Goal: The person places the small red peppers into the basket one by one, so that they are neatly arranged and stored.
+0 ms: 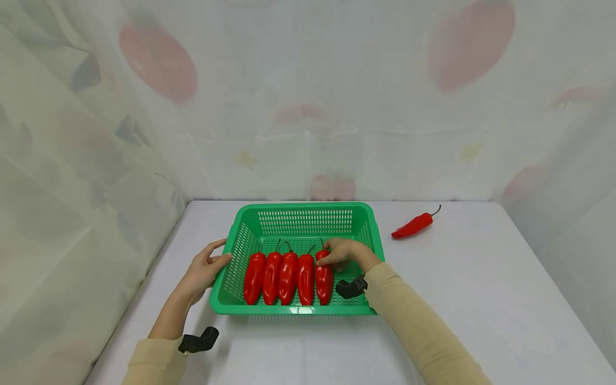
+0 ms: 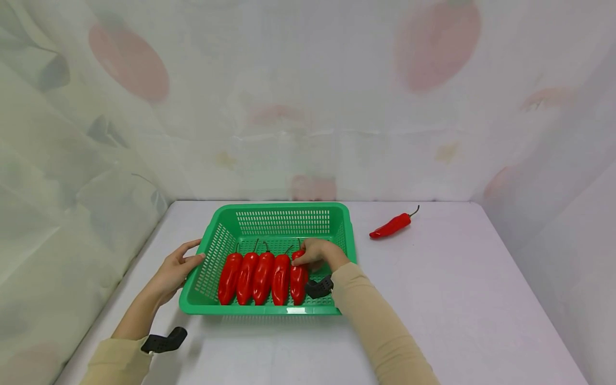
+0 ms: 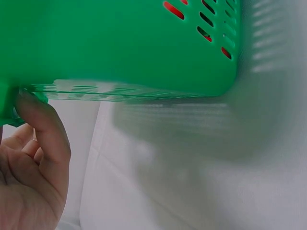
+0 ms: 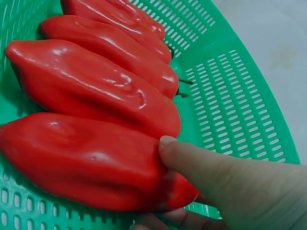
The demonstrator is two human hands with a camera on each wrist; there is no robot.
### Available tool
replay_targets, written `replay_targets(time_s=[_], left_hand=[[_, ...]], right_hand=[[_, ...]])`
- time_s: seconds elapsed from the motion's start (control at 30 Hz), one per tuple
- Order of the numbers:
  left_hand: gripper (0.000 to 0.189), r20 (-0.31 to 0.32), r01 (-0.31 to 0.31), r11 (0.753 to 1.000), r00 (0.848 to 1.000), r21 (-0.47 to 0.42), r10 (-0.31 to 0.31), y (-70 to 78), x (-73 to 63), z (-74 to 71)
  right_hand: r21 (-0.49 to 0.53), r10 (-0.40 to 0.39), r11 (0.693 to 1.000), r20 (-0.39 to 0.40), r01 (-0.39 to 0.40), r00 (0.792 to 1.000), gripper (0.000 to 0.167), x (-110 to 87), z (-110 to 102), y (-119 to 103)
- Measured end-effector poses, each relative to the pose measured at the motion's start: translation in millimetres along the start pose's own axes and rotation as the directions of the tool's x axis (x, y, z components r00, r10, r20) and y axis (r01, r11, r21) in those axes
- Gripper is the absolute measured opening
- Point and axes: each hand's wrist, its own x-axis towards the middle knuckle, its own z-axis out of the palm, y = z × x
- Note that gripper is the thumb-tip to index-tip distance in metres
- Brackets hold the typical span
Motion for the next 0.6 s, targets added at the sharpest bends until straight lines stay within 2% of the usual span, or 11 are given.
replay_targets(time_s=[0.13,0.4,0.6], left_hand=[[0.06,0.001,-0.002,1.0,1.0,-0.001,0.002,-1.7,1.3,-0.2],[0.062,-0.01,-0.008,1.0,1.0,0.01,0.008,-22.2,14.5,-5.9],[0.066,-0.018,-0.022,0.999,1.0,0.025,0.022,-26.7,17.4,-6.8]], right_hand=[[0.016,0.014,1.0,0.014,-0.015,1.0,0.065,0.2,1,0],[0.039,0.001,0.999,0.04,-0.002,0.999,0.062,0.2,3,1],[0.086,0.002,0.996,0.069,-0.008,0.998,0.061,0.6,1,2]])
